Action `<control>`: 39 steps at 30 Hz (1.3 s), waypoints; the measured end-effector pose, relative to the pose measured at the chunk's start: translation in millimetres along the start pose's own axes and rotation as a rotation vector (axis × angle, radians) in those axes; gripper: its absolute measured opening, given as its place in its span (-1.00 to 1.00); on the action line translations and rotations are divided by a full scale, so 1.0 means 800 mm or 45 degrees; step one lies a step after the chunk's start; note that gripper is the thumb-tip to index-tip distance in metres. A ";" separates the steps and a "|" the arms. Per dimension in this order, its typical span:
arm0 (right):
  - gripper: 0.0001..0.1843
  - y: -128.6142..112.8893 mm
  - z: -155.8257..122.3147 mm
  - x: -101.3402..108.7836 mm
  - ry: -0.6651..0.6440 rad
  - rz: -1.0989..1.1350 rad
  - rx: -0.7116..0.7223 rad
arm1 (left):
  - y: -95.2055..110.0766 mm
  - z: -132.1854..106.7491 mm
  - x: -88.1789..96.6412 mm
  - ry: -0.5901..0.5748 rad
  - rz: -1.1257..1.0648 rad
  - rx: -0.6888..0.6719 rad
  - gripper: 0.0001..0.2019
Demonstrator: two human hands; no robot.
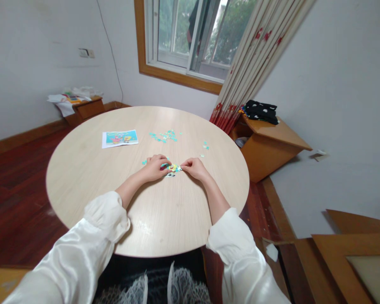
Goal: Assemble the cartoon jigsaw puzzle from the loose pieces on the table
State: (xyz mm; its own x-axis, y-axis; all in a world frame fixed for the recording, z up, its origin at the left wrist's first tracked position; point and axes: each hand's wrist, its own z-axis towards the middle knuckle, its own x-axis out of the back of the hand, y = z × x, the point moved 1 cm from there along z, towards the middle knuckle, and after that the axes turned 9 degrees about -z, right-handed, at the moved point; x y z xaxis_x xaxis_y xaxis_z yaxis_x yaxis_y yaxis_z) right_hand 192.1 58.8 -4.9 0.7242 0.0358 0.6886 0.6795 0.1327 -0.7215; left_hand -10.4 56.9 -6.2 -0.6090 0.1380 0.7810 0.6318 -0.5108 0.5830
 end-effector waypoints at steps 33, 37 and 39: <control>-0.89 0.004 0.006 0.001 0.306 0.229 -0.146 | -0.065 -0.001 0.072 0.523 -0.210 0.468 -0.79; -0.89 0.004 0.007 0.000 0.306 0.200 -0.154 | -0.082 -0.012 0.083 0.422 -0.238 0.469 -0.84; -0.89 0.004 0.008 -0.001 0.306 0.196 -0.148 | -0.084 -0.016 0.083 0.327 -0.266 0.436 -0.78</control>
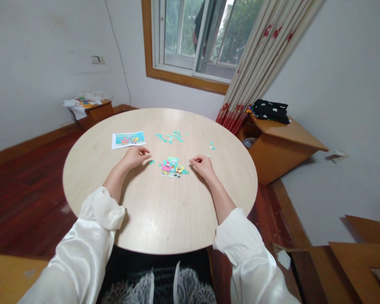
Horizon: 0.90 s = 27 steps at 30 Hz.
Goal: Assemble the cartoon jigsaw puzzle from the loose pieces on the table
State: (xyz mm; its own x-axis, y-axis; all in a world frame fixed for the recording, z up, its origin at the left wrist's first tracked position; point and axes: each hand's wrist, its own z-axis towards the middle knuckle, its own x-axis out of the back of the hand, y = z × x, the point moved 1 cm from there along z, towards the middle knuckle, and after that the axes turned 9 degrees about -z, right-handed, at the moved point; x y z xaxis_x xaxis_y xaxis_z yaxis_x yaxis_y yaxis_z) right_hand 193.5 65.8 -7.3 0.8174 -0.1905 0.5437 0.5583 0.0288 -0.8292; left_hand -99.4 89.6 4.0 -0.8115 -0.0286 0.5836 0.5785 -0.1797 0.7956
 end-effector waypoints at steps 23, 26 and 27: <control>-0.76 -0.014 -0.010 -0.002 -0.095 0.303 0.129 | 0.049 -0.015 -0.051 -0.154 -0.716 -0.046 -0.74; -0.67 -0.024 -0.019 -0.009 -0.296 0.425 0.192 | 0.065 -0.024 -0.072 -0.230 -0.871 -0.019 -0.66; -0.65 -0.028 -0.023 -0.012 -0.356 0.449 0.222 | 0.070 -0.027 -0.078 -0.269 -0.888 -0.013 -0.65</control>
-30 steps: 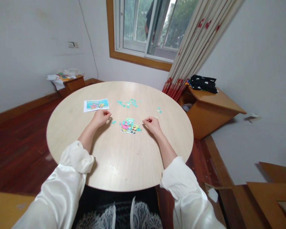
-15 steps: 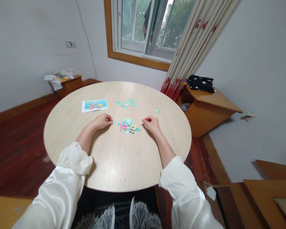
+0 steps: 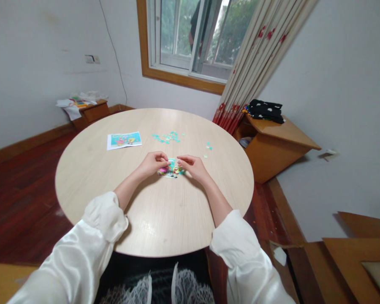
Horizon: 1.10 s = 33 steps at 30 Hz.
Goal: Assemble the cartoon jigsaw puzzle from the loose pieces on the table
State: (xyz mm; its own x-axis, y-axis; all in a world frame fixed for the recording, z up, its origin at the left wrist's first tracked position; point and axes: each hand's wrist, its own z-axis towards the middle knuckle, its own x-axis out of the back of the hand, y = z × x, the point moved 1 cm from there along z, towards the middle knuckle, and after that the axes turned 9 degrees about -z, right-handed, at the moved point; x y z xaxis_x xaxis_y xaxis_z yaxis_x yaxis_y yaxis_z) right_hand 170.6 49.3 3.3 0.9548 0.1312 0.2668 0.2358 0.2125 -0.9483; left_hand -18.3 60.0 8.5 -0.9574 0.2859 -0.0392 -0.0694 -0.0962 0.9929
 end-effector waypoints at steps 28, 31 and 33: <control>-0.82 0.039 0.017 0.026 0.082 -0.358 -0.128 | -0.012 -0.011 -0.007 -0.267 0.710 -0.357 -0.71; -0.85 0.039 0.016 0.025 0.054 -0.359 -0.111 | -0.010 -0.015 -0.010 -0.460 0.935 -0.321 -0.63; -0.85 0.039 0.016 0.025 0.067 -0.345 -0.106 | -0.008 -0.017 -0.012 -0.555 1.109 -0.280 -0.58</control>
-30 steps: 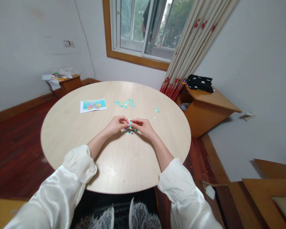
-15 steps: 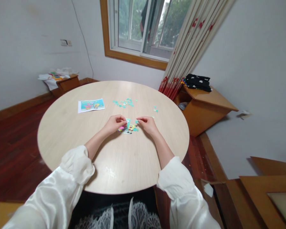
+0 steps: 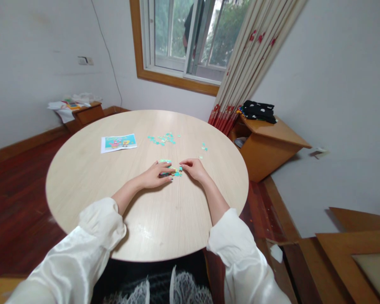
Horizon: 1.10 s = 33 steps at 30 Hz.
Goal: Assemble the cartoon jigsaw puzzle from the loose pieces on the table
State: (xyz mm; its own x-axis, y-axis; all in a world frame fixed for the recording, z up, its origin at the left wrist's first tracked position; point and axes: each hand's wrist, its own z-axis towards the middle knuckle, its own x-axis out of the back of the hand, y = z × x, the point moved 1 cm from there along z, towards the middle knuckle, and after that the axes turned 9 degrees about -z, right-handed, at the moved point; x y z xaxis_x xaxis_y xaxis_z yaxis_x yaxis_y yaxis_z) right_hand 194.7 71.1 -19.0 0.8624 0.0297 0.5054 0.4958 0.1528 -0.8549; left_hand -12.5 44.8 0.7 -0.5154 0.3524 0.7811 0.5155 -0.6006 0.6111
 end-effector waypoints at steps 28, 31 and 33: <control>-0.82 -0.001 0.000 -0.003 0.094 0.007 -0.021 | -0.015 0.007 0.007 0.538 -0.071 0.255 -0.68; -0.83 -0.002 -0.001 -0.005 0.093 0.035 -0.006 | -0.021 0.006 0.009 0.548 -0.078 0.397 -0.68; -0.82 -0.002 -0.001 -0.006 0.093 0.042 0.005 | -0.021 0.006 0.010 0.525 -0.094 0.424 -0.67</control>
State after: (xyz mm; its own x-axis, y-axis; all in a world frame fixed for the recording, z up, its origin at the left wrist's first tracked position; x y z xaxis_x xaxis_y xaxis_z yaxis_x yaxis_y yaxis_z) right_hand 189.5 70.1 -20.0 0.8836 -0.0374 0.4668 0.4665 0.1569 -0.8705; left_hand -22.2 60.9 -3.1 -0.7501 0.0338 0.6605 0.6225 -0.3010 0.7224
